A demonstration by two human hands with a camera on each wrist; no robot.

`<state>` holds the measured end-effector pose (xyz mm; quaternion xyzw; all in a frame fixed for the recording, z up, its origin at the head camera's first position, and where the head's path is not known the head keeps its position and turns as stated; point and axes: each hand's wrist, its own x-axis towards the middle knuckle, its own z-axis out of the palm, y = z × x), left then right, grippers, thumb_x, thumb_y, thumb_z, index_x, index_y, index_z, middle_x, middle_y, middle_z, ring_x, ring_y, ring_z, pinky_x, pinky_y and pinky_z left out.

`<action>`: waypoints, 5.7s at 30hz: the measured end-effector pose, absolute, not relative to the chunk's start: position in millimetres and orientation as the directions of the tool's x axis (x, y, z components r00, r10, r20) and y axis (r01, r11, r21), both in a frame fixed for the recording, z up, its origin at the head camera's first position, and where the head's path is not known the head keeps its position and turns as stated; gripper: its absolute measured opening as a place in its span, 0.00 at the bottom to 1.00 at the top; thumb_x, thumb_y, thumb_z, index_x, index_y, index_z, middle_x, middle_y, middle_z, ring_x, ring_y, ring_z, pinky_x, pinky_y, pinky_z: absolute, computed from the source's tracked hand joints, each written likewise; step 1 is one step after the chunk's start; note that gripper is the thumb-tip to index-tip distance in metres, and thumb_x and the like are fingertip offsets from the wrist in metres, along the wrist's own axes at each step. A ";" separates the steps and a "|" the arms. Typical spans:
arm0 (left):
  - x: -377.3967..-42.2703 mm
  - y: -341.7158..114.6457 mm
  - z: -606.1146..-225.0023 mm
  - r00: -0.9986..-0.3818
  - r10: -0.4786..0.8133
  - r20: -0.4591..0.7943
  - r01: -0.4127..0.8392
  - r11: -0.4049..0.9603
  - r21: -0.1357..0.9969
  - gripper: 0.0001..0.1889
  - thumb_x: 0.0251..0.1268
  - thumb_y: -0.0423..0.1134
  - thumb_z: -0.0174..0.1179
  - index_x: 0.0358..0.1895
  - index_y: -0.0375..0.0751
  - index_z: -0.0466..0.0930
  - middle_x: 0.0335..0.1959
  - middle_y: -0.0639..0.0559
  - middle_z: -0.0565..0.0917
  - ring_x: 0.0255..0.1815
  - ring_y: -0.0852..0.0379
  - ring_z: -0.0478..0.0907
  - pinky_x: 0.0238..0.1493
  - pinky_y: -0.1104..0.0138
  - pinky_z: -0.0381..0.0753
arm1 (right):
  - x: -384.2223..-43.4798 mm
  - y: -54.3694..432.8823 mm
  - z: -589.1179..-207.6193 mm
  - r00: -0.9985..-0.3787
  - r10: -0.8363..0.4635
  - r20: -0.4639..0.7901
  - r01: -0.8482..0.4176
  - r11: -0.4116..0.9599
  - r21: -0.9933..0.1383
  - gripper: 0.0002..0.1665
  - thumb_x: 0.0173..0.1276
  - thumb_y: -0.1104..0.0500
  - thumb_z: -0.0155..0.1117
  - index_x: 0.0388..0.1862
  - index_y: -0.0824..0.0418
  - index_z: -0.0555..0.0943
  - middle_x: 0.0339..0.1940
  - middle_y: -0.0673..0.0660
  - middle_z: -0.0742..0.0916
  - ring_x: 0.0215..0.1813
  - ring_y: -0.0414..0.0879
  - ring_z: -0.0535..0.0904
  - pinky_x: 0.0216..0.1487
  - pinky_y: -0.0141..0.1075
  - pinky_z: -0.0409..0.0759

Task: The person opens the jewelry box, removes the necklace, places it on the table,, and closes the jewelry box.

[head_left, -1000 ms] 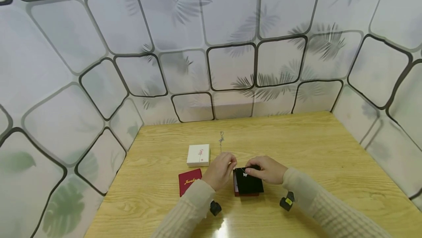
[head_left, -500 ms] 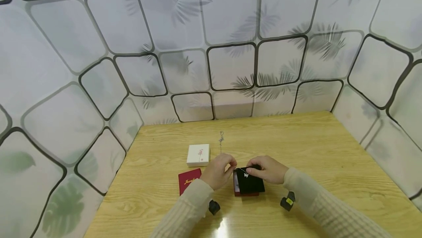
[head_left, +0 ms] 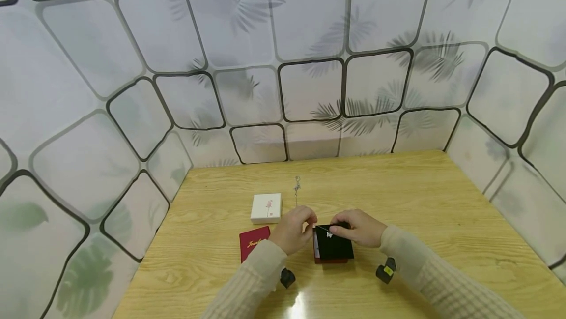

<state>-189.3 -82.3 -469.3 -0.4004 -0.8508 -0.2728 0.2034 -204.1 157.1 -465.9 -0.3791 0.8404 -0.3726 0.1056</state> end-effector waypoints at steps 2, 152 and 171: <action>-189.6 -81.9 -470.0 -0.597 0.561 0.573 0.791 0.532 0.303 0.13 0.51 0.23 0.66 0.35 0.43 0.76 0.31 0.54 0.79 0.31 0.59 0.76 0.35 0.74 0.76 | -204.1 157.2 -466.4 -0.690 -0.716 0.104 -0.558 0.436 -0.706 0.13 0.75 0.46 0.52 0.41 0.49 0.81 0.33 0.42 0.83 0.31 0.37 0.75 0.34 0.33 0.75; -173.8 -67.2 -478.8 -0.906 0.326 0.269 0.381 0.351 0.856 0.14 0.71 0.50 0.55 0.40 0.42 0.78 0.32 0.54 0.82 0.32 0.64 0.78 0.34 0.70 0.79 | -206.5 163.9 -467.4 -0.762 -0.616 0.198 -0.504 0.373 -0.779 0.21 0.81 0.55 0.40 0.38 0.51 0.82 0.37 0.46 0.84 0.40 0.41 0.78 0.44 0.39 0.78; -172.7 -71.3 -480.7 -0.913 0.245 0.327 0.401 0.378 0.835 0.14 0.70 0.51 0.56 0.34 0.45 0.76 0.25 0.58 0.76 0.28 0.63 0.71 0.30 0.71 0.74 | -202.9 163.9 -466.8 -0.798 -0.573 0.188 -0.454 0.365 -0.813 0.23 0.81 0.55 0.41 0.25 0.61 0.72 0.24 0.56 0.75 0.27 0.43 0.68 0.30 0.34 0.66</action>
